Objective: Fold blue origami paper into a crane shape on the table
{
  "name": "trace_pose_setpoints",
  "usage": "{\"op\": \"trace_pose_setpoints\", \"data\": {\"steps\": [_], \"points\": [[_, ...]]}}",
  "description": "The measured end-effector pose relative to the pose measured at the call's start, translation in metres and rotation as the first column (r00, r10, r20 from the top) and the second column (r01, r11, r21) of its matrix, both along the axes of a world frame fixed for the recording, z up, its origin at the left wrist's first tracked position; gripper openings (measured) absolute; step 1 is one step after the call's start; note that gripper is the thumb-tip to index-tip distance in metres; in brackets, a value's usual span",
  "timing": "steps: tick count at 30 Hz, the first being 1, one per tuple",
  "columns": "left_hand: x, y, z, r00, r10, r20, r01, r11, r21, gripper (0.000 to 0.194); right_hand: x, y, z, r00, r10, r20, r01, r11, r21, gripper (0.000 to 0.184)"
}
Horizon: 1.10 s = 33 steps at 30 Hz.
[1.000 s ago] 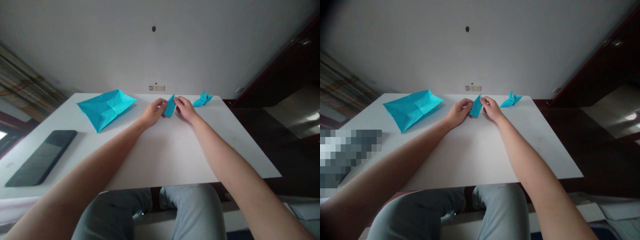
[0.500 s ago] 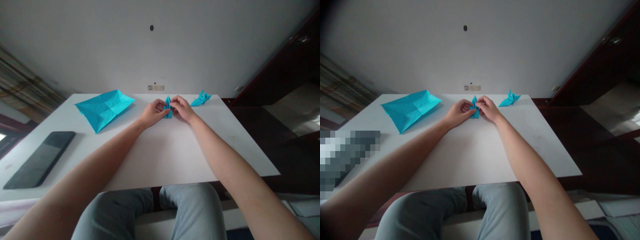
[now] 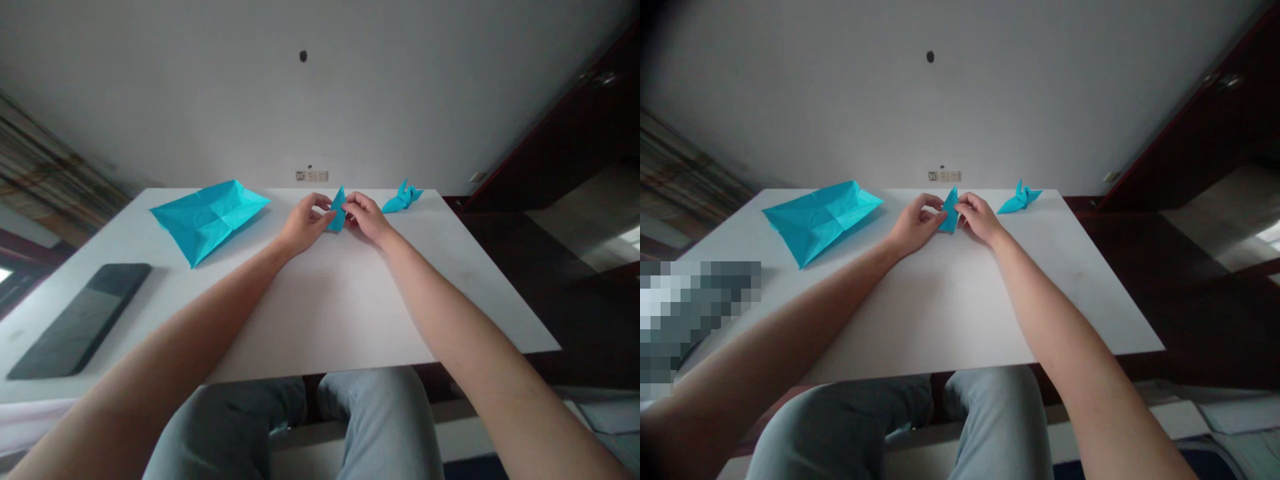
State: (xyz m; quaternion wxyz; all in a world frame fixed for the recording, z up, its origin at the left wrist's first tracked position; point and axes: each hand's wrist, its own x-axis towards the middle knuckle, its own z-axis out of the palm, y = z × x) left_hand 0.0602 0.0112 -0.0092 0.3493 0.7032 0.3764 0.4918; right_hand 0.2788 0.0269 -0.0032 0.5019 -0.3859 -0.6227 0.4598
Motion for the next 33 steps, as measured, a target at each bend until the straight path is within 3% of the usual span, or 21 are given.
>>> {"op": "trace_pose_setpoints", "data": {"steps": [3,10,17,21,27,33], "points": [[0.0,0.0,-0.001,0.999,-0.039,0.0,0.039,0.999,-0.016,0.026,0.001,-0.003,0.003,1.0,0.01,-0.01,-0.01,1.0,-0.004,0.034],[0.001,-0.002,-0.002,0.985,-0.164,0.046,0.168,0.982,-0.084,0.054,0.003,-0.006,0.006,0.999,0.018,0.049,-0.02,0.999,0.029,0.037],[-0.002,-0.007,0.009,0.995,0.051,-0.09,-0.047,0.998,0.043,0.037,0.004,-0.004,0.003,0.996,0.015,0.089,-0.019,0.998,0.053,0.034],[0.0,-0.007,0.008,0.997,0.017,-0.075,-0.018,1.0,-0.011,0.028,0.006,-0.003,0.0,0.986,0.02,0.165,-0.027,0.999,0.043,0.038],[-0.001,-0.004,0.005,0.998,0.024,-0.054,-0.024,1.0,0.005,0.014,0.005,0.0,-0.004,0.991,0.038,0.128,-0.045,0.998,0.051,0.046],[0.0,-0.007,0.007,0.999,-0.007,-0.048,0.008,1.0,0.007,0.031,0.004,0.002,-0.004,0.989,-0.004,0.15,-0.015,0.992,0.128,0.045]]}}
